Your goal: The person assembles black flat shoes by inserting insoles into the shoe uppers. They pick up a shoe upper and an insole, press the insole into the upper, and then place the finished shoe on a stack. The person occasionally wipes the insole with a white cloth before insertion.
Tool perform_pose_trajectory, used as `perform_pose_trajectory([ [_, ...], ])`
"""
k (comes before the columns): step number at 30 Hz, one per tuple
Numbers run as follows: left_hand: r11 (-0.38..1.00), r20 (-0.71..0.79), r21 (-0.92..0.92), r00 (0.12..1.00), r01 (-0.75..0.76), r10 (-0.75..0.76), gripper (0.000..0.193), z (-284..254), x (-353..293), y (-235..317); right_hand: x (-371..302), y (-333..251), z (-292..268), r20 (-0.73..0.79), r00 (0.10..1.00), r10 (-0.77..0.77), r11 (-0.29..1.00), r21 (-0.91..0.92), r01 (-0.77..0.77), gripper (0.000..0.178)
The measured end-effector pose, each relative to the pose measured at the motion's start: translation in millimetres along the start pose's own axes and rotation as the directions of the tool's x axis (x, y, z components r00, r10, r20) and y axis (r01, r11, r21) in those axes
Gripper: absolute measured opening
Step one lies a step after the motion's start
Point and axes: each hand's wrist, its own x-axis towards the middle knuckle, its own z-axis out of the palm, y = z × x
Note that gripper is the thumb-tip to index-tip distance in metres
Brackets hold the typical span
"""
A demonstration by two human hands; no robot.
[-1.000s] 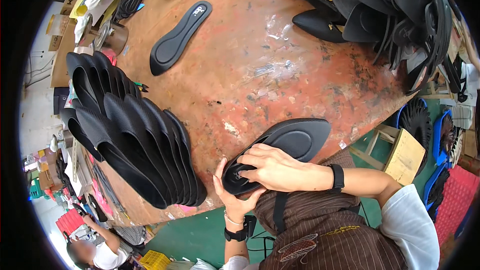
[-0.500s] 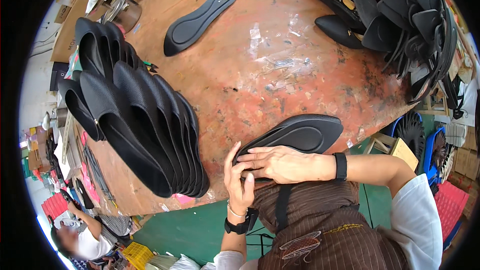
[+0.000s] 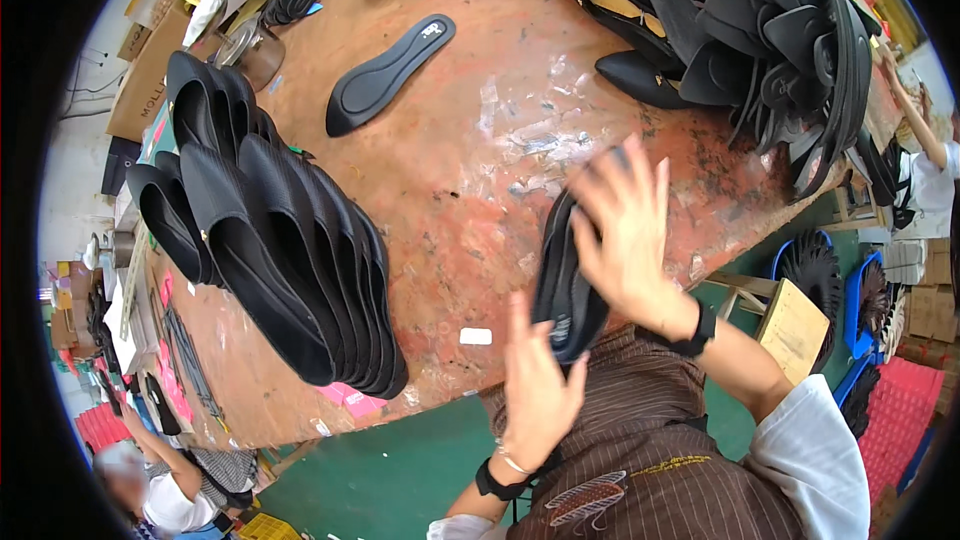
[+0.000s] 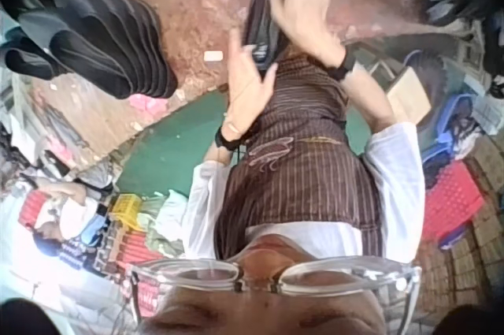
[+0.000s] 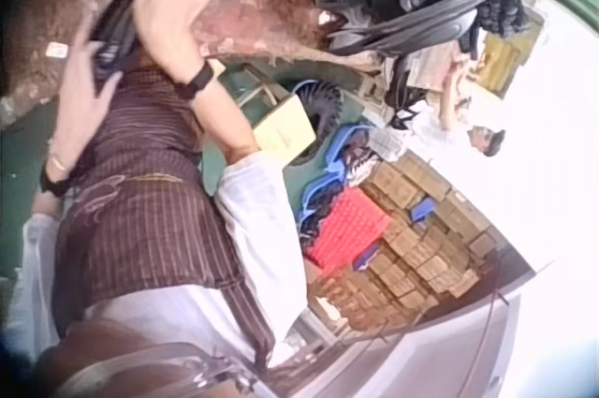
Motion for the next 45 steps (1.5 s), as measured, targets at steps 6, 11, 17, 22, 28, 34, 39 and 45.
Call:
perform_pose_trajectory([
  [6,0.944,0.300,0.272,0.949,-0.188,0.102,0.048,32,12,46,32,22,-42,0.351,0.928,0.126,0.880,0.393,-0.268,0.031],
  [11,0.902,0.370,0.341,0.920,-0.263,0.129,0.031,39,6,40,-48,2,-77,0.446,0.886,-0.122,0.941,0.337,-0.040,0.027],
  [17,0.938,0.414,0.256,0.903,-0.234,0.113,0.031,32,12,38,-28,10,-13,0.475,0.875,-0.095,0.995,0.059,0.076,0.046],
  [22,0.946,0.364,0.228,0.921,-0.232,0.139,0.039,30,13,34,-20,20,-12,0.500,0.841,-0.204,0.978,0.136,0.156,0.054],
  [28,0.947,0.325,0.216,0.932,-0.239,0.161,0.042,31,15,34,18,6,-4,0.783,0.622,-0.011,0.989,-0.083,0.122,0.051],
  [34,0.961,0.403,0.161,0.904,-0.223,0.142,0.038,31,14,26,-35,11,-29,0.511,0.829,-0.226,0.969,0.027,0.247,0.057],
  [39,0.971,0.332,0.109,0.929,-0.212,0.166,0.031,28,19,32,-5,16,-30,0.671,0.718,-0.185,0.973,0.021,0.231,0.062],
  [45,0.977,0.462,0.085,0.876,-0.198,0.138,0.032,31,15,23,-37,11,-35,0.598,0.735,-0.320,0.945,0.148,0.290,0.069],
])
